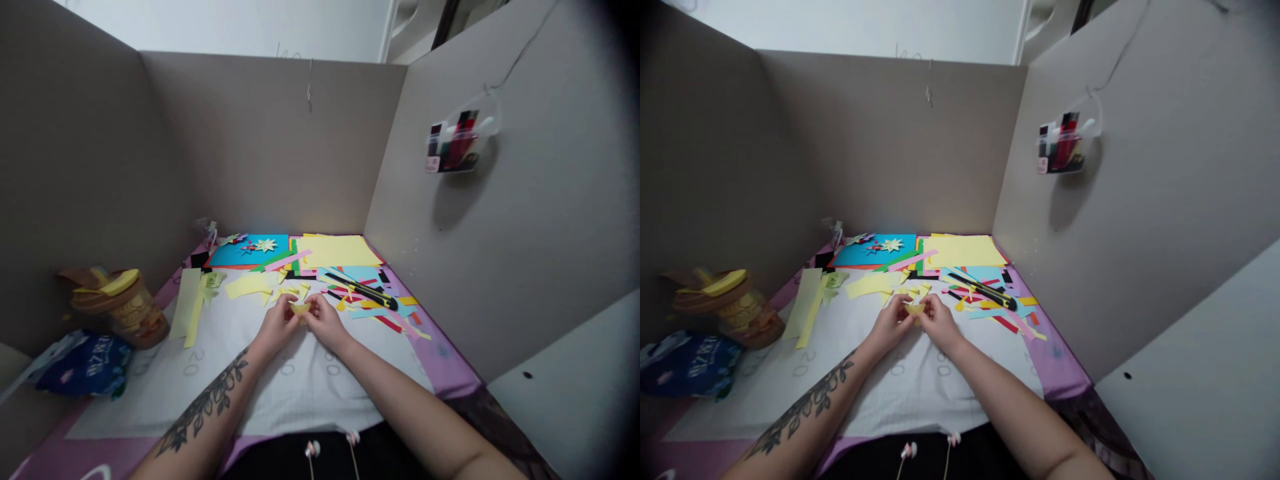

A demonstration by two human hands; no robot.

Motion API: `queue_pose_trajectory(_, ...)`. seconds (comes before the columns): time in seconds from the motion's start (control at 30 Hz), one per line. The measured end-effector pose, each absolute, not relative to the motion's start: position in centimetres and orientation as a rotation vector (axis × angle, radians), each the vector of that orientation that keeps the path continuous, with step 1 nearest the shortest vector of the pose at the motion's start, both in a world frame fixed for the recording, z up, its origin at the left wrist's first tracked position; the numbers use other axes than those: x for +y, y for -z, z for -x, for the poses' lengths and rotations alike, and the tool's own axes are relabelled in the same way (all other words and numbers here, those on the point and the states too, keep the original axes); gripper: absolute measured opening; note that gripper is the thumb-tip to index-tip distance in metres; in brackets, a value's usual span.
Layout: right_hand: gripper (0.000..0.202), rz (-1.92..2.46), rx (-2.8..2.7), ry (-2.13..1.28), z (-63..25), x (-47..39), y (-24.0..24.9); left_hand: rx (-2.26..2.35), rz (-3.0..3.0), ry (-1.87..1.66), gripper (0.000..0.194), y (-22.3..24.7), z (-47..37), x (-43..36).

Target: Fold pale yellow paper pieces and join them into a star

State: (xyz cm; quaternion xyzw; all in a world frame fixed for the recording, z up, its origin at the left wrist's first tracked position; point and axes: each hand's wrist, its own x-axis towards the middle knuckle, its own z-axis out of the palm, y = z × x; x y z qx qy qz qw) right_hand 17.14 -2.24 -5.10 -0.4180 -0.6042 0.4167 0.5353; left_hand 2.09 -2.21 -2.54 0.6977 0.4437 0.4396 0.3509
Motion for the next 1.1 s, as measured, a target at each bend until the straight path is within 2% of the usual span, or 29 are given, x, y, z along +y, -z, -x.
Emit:
queue_pose_trajectory(0.13, 0.024, 0.952, -1.271, -1.134, -17.1, -2.1, 4.6, 1.043, -1.647, -1.131, 0.033, 2.7, -2.4, -2.0)
queue_pose_trajectory(0.37, 0.028, 0.953, -1.268, -1.127, -17.1, -2.2, 4.3, 1.148, -1.937, -1.133, 0.005, 1.8, -1.9, -2.3)
queue_pose_trajectory(0.6, 0.009, 0.995, -1.545, -0.719, -17.9, -2.7, 4.4, 1.078, -1.718, -1.110, 0.015, 1.7, -1.8, -1.9)
queue_pose_trajectory(0.77, 0.014, 0.996, -1.744, -0.355, -18.4, -2.8, 4.8, 0.901, -1.540, -1.059, 0.019, 2.0, -1.6, -1.7)
queue_pose_trajectory(1.1, 0.020, 0.931, -1.814, -0.226, -18.3, -3.1, 4.4, 0.737, -1.424, -0.921, 0.028, 1.9, -1.5, -2.2)
